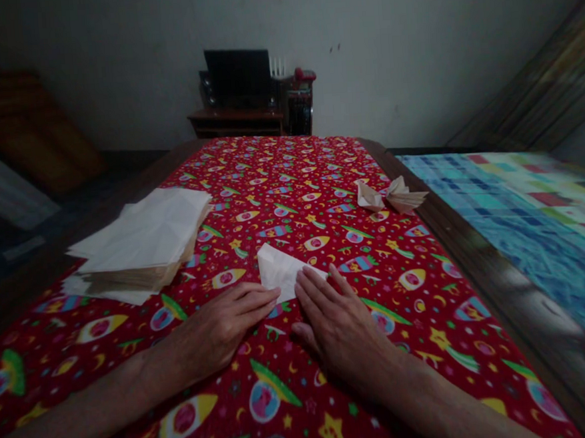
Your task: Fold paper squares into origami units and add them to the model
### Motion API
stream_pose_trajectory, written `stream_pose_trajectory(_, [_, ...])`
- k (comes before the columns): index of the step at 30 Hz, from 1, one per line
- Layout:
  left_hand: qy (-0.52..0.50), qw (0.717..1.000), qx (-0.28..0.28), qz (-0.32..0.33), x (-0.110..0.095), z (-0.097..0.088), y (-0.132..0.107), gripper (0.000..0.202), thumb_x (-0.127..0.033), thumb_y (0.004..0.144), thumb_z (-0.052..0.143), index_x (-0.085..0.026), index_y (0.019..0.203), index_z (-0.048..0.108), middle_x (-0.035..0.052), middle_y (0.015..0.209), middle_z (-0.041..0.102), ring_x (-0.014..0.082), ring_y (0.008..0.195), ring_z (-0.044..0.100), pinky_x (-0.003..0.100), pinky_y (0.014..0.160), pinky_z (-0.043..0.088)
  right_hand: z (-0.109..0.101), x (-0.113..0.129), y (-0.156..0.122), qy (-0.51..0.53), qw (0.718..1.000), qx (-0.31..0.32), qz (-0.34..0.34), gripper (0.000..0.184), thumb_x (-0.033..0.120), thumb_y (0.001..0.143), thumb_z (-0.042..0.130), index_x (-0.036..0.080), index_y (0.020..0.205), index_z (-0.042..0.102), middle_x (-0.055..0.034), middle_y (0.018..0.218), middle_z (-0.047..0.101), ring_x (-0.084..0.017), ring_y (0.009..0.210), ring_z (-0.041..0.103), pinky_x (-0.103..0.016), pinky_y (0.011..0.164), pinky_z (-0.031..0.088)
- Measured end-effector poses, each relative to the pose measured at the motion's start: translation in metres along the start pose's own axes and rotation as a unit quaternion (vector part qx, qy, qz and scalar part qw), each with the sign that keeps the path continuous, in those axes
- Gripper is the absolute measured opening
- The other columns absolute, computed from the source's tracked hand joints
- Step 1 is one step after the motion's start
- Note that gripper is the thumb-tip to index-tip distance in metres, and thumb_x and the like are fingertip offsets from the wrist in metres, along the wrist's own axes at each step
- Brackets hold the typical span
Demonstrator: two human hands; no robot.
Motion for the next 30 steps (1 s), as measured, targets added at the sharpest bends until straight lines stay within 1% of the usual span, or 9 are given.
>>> stream_pose_trajectory(3, [-0.004, 1.0, 0.005, -0.002, 0.001, 0.001, 0.0, 0.048, 0.0, 0.085, 0.043, -0.013, 0.13, 0.048, 0.0096, 0.127, 0.055, 0.0215, 0.12, 0.044, 0.039, 0.104, 0.043, 0.006, 0.005, 0.011, 0.046, 0.997, 0.044, -0.047, 0.055, 0.04, 0.096, 0.038, 0.012, 0.143, 0.033, -0.0131, 0.147, 0.034, -0.024, 0.137, 0.03, -0.049, 0.111, 0.027])
stream_pose_trajectory(5, [-0.002, 1.0, 0.005, -0.002, 0.002, 0.001, 0.0, 0.047, 0.0, 0.084, 0.043, -0.013, 0.13, 0.048, 0.0097, 0.126, 0.055, 0.0215, 0.121, 0.043, 0.039, 0.105, 0.042, 0.01, 0.004, 0.015, 0.07, 0.994, 0.059, -0.054, 0.058, 0.042, 0.096, 0.036, 0.01, 0.145, 0.028, -0.014, 0.148, 0.033, -0.022, 0.137, 0.029, -0.048, 0.112, 0.026])
stream_pose_trajectory(10, [0.006, 1.0, -0.002, 0.01, 0.002, 0.001, -0.001, 0.049, 0.0, 0.084, 0.042, -0.012, 0.13, 0.047, 0.0106, 0.131, 0.053, 0.0221, 0.122, 0.044, 0.04, 0.103, 0.044, 0.016, -0.007, 0.013, 0.073, 0.996, 0.044, -0.039, 0.059, 0.045, 0.095, 0.039, 0.013, 0.143, 0.032, -0.0137, 0.147, 0.035, -0.025, 0.137, 0.028, -0.05, 0.113, 0.024])
stream_pose_trajectory(13, [0.01, 1.0, -0.001, 0.014, 0.002, 0.001, -0.002, 0.048, 0.001, 0.083, 0.041, -0.01, 0.129, 0.048, 0.0111, 0.131, 0.053, 0.0223, 0.121, 0.044, 0.04, 0.103, 0.044, 0.015, -0.011, 0.006, 0.051, 0.998, 0.044, -0.02, 0.057, 0.044, 0.095, 0.039, 0.012, 0.142, 0.035, -0.0136, 0.147, 0.034, -0.026, 0.138, 0.026, -0.051, 0.112, 0.025])
stream_pose_trajectory(17, [0.006, 1.0, -0.008, 0.015, 0.001, 0.0, -0.002, 0.048, 0.001, 0.084, 0.042, -0.011, 0.129, 0.048, 0.0117, 0.131, 0.054, 0.0213, 0.122, 0.045, 0.04, 0.103, 0.045, 0.01, -0.016, -0.007, 0.035, 0.999, 0.035, 0.002, 0.054, 0.04, 0.095, 0.04, 0.015, 0.143, 0.034, -0.0125, 0.147, 0.035, -0.025, 0.137, 0.029, -0.05, 0.11, 0.028])
stream_pose_trajectory(20, [0.006, 1.0, -0.01, 0.017, 0.003, 0.0, -0.002, 0.048, 0.001, 0.083, 0.041, -0.011, 0.129, 0.048, 0.0118, 0.132, 0.053, 0.0213, 0.122, 0.045, 0.04, 0.103, 0.044, 0.009, -0.019, -0.015, 0.025, 0.999, 0.037, 0.011, 0.053, 0.039, 0.095, 0.04, 0.015, 0.143, 0.035, -0.0116, 0.146, 0.036, -0.024, 0.137, 0.029, -0.05, 0.111, 0.028])
stream_pose_trajectory(22, [0.016, 1.0, -0.003, 0.023, 0.006, 0.0, -0.002, 0.05, 0.002, 0.083, 0.04, -0.013, 0.129, 0.049, 0.0095, 0.133, 0.053, 0.0223, 0.127, 0.042, 0.043, 0.106, 0.04, 0.009, -0.02, -0.018, 0.015, 0.999, 0.042, 0.016, 0.053, 0.039, 0.095, 0.039, 0.014, 0.142, 0.036, -0.0119, 0.146, 0.036, -0.024, 0.137, 0.03, -0.05, 0.111, 0.028])
stream_pose_trajectory(26, [0.049, 0.998, 0.015, 0.028, 0.018, -0.001, 0.001, 0.053, -0.001, 0.082, 0.043, -0.02, 0.131, 0.049, 0.0044, 0.139, 0.049, 0.0263, 0.136, 0.032, 0.051, 0.109, 0.032, 0.009, -0.02, -0.019, -0.001, 0.999, 0.049, 0.023, 0.054, 0.04, 0.096, 0.037, 0.01, 0.141, 0.037, -0.013, 0.146, 0.035, -0.025, 0.136, 0.03, -0.051, 0.109, 0.031])
stream_pose_trajectory(30, [0.075, 0.997, 0.025, 0.026, 0.025, -0.003, 0.009, 0.05, -0.008, 0.085, 0.046, -0.023, 0.133, 0.047, 0.0077, 0.143, 0.043, 0.0265, 0.135, 0.034, 0.051, 0.109, 0.03, 0.009, -0.018, -0.018, 0.008, 0.999, 0.038, 0.027, 0.052, 0.038, 0.096, 0.039, 0.012, 0.14, 0.038, -0.0128, 0.144, 0.038, -0.025, 0.135, 0.033, -0.051, 0.108, 0.032])
Point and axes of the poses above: each hand's wrist, its own y-axis towards the middle knuckle, its own z-axis out of the palm, x = y × z, the point moved 4 cm from there along y, towards the middle knuckle
